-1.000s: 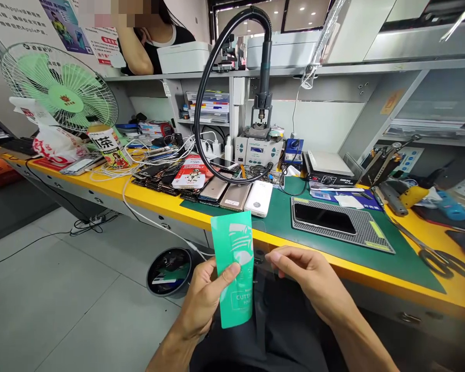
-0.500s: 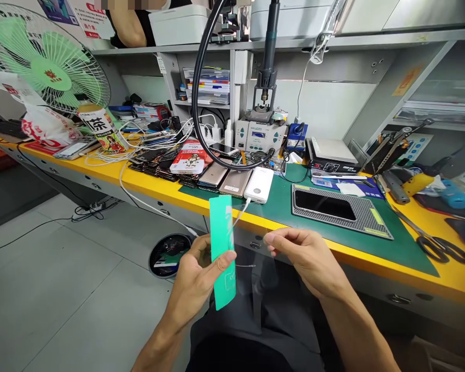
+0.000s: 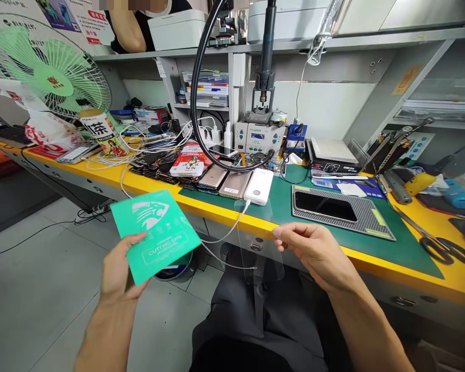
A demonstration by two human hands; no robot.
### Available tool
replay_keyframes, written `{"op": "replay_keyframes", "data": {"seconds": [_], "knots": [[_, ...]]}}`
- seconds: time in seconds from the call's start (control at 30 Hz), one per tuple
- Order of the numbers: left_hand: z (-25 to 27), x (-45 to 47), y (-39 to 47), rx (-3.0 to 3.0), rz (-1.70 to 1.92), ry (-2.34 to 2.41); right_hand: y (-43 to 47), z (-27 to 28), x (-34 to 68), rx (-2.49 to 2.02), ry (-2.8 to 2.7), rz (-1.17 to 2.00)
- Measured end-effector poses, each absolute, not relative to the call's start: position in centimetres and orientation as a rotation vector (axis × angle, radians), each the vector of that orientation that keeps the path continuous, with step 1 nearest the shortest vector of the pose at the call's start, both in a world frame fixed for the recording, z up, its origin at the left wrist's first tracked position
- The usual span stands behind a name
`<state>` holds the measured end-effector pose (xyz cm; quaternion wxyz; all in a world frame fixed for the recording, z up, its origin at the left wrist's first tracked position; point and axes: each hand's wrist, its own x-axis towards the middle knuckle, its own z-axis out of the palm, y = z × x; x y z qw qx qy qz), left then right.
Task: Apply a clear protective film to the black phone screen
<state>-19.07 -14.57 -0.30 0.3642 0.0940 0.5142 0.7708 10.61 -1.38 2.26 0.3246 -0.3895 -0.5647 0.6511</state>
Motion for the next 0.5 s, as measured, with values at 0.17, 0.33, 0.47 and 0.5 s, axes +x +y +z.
{"op": "replay_keyframes", "data": {"seconds": [0.17, 0.33, 0.47, 0.5], "knots": [[0.8, -23.7, -12.6, 0.322, 2.073, 1.447, -1.0, 2.4, 10.9, -1.029, -1.501, 1.698], [2.7, -28.0, -8.5, 0.447, 1.983, 1.562, -0.5, 2.3, 11.1, -1.035, -1.524, 1.673], [3.8, -31.0, -4.6, 0.538, 1.852, 1.623, -0.2, 2.5, 11.2, -1.038, -1.536, 1.678], [4.0, -31.7, -3.6, 0.566, 1.826, 1.63, -0.1, 2.6, 11.2, -1.042, -1.534, 1.681]]}}
